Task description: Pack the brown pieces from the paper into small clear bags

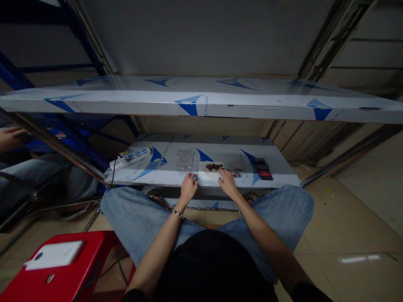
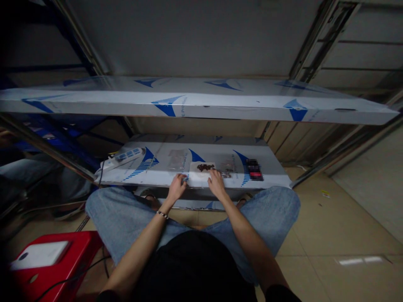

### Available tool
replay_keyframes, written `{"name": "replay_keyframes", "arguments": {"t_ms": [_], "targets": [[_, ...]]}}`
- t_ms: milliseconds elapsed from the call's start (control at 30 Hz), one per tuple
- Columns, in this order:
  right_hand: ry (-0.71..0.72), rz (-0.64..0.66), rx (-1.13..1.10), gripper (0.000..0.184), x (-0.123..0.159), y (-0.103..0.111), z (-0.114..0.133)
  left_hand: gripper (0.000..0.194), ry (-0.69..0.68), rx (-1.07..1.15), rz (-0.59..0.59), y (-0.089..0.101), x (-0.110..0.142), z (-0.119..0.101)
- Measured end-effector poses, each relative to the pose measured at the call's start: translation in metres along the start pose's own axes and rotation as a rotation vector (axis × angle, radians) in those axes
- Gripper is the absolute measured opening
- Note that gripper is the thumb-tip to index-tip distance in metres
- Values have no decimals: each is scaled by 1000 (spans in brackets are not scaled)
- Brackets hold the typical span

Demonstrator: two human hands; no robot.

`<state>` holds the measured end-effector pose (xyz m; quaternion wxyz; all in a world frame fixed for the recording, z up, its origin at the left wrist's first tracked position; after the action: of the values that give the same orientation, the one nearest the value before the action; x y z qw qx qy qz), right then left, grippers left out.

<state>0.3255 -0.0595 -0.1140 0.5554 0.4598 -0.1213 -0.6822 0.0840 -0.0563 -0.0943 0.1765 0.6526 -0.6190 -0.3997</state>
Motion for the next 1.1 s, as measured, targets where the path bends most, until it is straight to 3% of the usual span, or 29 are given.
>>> {"name": "replay_keyframes", "arguments": {"t_ms": [133,233,367,467,633,767,933,1000,1100], "targets": [[7,-12,-78,49,7,-4,8,41,49,-225,25,4,-27,30],[-10,-5,-131,47,13,-8,16,40,5,-307,60,1,-31,42],[-23,-9,-193,44,18,-12,29,39,-67,-368,58,-4,-20,37],[-31,-42,-241,42,21,-12,40,43,-82,-376,-28,1,-13,25],[-65,-123,-321,41,26,-12,53,45,-82,-255,-207,21,-14,11],[-87,-143,-368,40,29,-14,56,36,-12,-104,-262,30,-21,21],[-122,-136,-423,36,32,-17,53,26,88,159,-443,38,-25,31],[-143,-131,-454,35,32,-19,52,23,64,216,-436,38,-23,23],[-188,-123,-496,37,31,-20,50,20,96,344,-337,30,-15,2]]}}
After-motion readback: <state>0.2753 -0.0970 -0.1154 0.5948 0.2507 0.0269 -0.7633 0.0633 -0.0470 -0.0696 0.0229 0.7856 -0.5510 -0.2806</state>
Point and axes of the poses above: each hand's wrist, its own x-axis away from the middle knuckle, its own y-axis out of the back of the hand, z = x × y, the point moved 3 cm from there along -x, towards the middle knuckle, and after that the axes turned 5 degrees about -z, right-handed, at the moved point
